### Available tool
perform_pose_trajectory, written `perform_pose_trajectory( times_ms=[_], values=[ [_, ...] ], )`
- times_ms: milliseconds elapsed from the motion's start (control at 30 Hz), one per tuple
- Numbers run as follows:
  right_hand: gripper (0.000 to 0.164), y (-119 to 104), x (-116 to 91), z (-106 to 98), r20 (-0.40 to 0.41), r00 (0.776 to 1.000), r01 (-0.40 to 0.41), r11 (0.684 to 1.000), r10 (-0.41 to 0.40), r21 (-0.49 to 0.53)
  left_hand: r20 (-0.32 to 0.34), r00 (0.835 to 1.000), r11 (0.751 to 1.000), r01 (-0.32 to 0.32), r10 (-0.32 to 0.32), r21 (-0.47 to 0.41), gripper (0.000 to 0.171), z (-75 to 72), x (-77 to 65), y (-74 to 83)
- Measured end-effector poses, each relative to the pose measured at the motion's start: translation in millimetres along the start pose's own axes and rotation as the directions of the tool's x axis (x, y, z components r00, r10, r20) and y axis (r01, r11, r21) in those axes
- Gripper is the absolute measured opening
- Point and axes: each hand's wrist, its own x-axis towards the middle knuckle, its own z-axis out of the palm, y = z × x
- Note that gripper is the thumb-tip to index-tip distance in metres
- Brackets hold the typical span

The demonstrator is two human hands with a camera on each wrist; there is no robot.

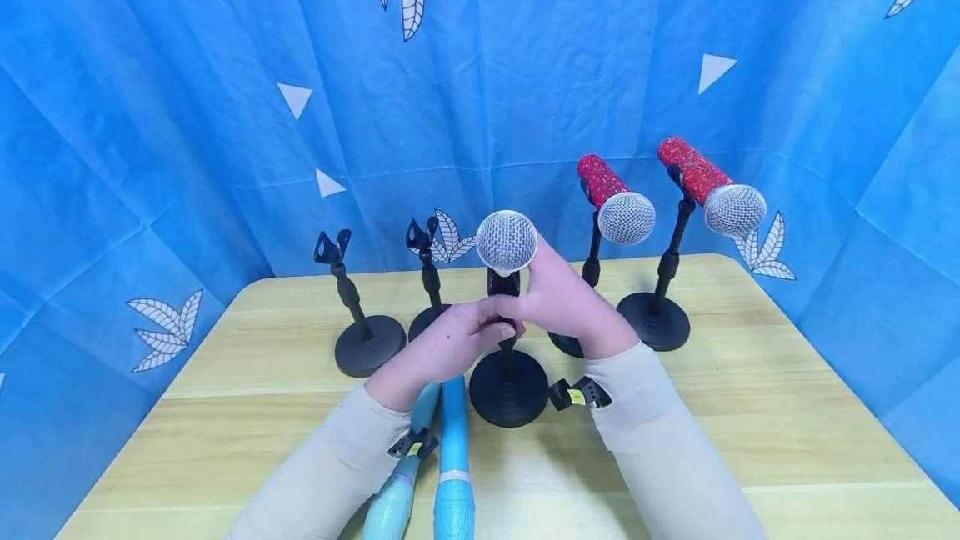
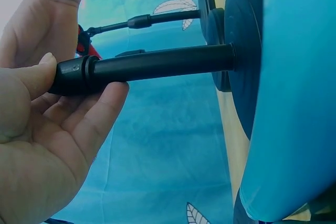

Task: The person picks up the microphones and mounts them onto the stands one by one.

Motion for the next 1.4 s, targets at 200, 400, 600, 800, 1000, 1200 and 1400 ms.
perform_pose_trajectory(
  times_ms=[200,400,600,800,1000,1200,1400],
  values=[
    [0.081,5,0,2,-0.009,0.998,-0.07,0.997,0.069,-0.025,-0.006,1.0,1.0,0.012,-0.012,0.002,0.017,0.3,0.3,0.5],
    [0.088,7,-2,3,-0.031,0.994,-0.101,0.995,0.1,-0.027,-0.008,1.0,1.0,-0.005,0.005,0.021,0.016,0.5,1.0,-0.3],
    [0.079,10,-1,5,-0.044,0.997,-0.07,0.997,0.068,-0.039,-0.002,1.0,1.0,0.001,-0.001,0.018,0.015,0.1,0.6,0.5],
    [0.073,11,-1,5,-0.044,0.998,-0.051,0.997,0.049,-0.052,-0.003,1.0,1.0,0.014,-0.014,0.021,0.018,0.5,-0.8,1.7],
    [0.074,12,-2,6,-0.07,0.996,-0.051,0.996,0.045,-0.076,-0.021,1.0,0.999,0.003,-0.002,0.053,0.017,1.3,-1.5,1.5],
    [0.081,10,-5,8,-0.102,0.994,-0.051,0.995,0.042,-0.081,-0.027,0.999,0.997,-0.018,0.02,0.08,0.015,0.7,-1.3,2.3],
    [0.086,13,-7,12,-0.146,0.989,-0.046,0.994,0.032,-0.096,-0.028,1.0,0.997,-0.006,0.008,0.075,0.015,1.1,-2.0,4.4]
  ],
)
